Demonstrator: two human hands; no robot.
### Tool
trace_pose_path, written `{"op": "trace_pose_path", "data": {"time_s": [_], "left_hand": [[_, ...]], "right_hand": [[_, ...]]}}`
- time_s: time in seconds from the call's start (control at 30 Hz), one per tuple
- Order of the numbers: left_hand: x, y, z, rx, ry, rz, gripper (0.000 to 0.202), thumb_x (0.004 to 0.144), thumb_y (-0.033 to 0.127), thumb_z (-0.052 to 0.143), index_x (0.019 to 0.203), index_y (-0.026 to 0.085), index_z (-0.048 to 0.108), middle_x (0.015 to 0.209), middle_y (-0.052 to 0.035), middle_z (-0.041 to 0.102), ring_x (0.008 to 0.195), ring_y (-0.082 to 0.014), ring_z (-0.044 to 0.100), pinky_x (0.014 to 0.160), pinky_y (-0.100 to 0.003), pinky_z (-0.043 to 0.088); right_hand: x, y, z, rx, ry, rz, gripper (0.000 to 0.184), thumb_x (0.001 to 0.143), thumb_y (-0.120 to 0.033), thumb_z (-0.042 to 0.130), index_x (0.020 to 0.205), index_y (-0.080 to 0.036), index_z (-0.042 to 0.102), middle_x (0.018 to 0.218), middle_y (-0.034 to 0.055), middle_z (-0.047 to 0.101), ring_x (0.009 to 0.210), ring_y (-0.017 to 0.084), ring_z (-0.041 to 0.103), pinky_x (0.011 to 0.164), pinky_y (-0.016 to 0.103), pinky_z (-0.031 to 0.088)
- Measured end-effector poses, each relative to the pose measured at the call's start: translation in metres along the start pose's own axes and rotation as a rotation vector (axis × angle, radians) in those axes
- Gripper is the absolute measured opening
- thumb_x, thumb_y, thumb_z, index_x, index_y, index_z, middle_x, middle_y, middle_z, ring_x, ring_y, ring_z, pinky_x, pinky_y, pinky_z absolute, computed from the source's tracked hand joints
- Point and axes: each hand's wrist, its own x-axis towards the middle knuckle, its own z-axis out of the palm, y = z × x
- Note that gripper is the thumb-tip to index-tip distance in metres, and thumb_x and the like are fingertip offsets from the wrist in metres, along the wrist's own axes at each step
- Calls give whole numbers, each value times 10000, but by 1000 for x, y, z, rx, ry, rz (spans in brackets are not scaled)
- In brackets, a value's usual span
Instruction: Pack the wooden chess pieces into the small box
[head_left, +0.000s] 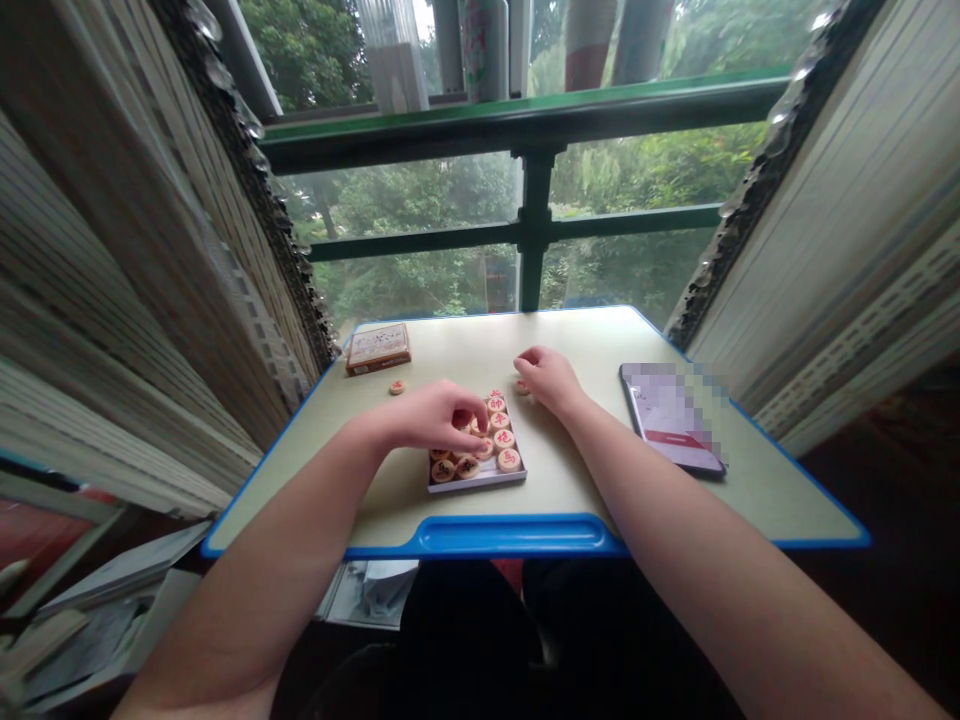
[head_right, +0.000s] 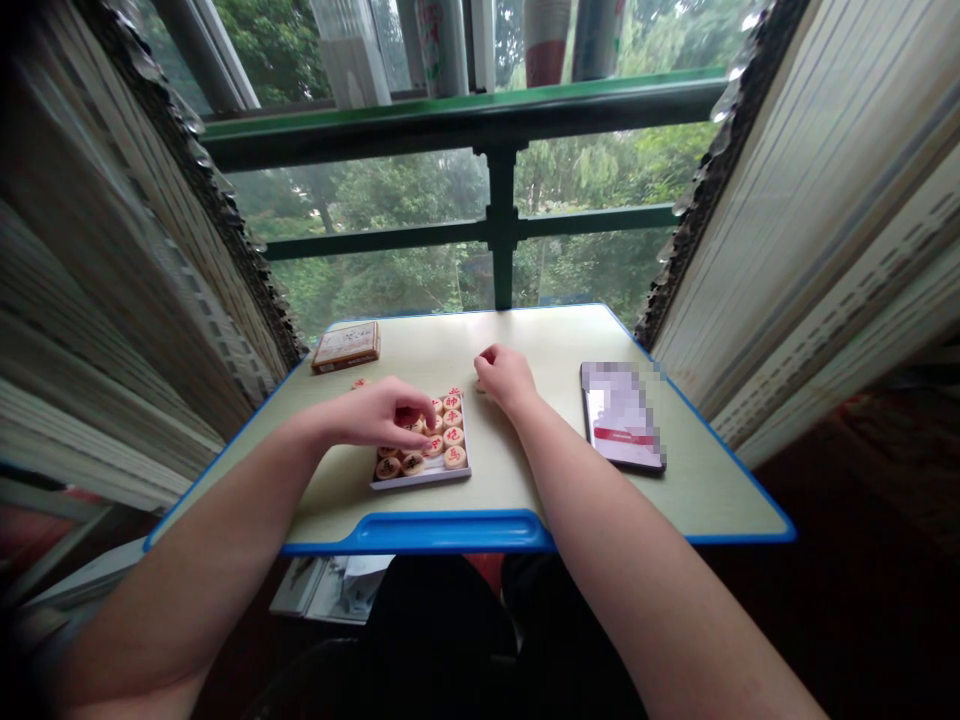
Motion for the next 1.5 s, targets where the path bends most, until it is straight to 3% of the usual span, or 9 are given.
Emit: {"op": "trace_pose_path", "data": {"time_s": [0.2,0.63,0.8,0.87,0.97,1.07,1.23,1.5], "left_hand": [[1,-1,3,19,-44,11,216,708,223,578,837,145,733,616,4,607,536,-76,477,499,-172,321],[1,1,3,54,0,68,206,749,252,552,730,116,706,616,-19,637,539,-82,488,523,-187,331],[0,-5,-3,-26,168,-18,240,749,262,530,715,93,696,603,-22,627,566,-97,507,526,-188,351],[0,-10,-5,-70,261,-78,239,733,275,542,711,90,691,601,-19,621,574,-102,513,531,-190,361],[2,-22,-8,-114,308,-147,232,700,289,565,709,90,684,583,-5,599,563,-101,501,523,-195,359],[7,-38,-7,-110,392,-206,246,695,305,561,708,91,681,585,0,593,556,-97,486,524,-202,354],[15,-60,-2,1,555,-279,255,709,304,544,714,96,691,594,-10,607,560,-101,488,526,-212,342],[16,-51,0,45,543,-261,261,718,295,542,747,99,713,554,2,579,528,-93,466,517,-215,330]], "right_hand": [[1,1,1,45,-2,5,210,794,-244,510,876,-152,680,880,76,706,819,175,631,743,251,449],[3,1,0,156,2,47,206,784,-234,519,864,-137,681,852,68,699,782,165,630,703,238,452],[-11,-18,-20,255,-21,-8,205,779,-221,528,883,-130,680,848,62,694,730,134,605,657,220,442],[-27,-31,-35,327,-140,-135,214,773,-267,548,877,-138,684,806,44,684,673,118,579,595,212,423],[-55,-50,-52,129,-420,-366,201,748,-303,582,814,-160,707,672,10,644,581,103,515,525,215,360],[-77,-59,-54,-143,-508,-528,127,719,-242,600,725,-189,715,667,5,655,580,105,515,541,225,337],[-85,-61,-41,-412,-435,-549,149,729,-312,602,765,-244,730,808,26,697,671,154,576,554,246,335],[-85,-62,-33,-534,-390,-578,218,773,-358,543,722,-219,703,871,46,696,704,170,588,528,259,302]]}}
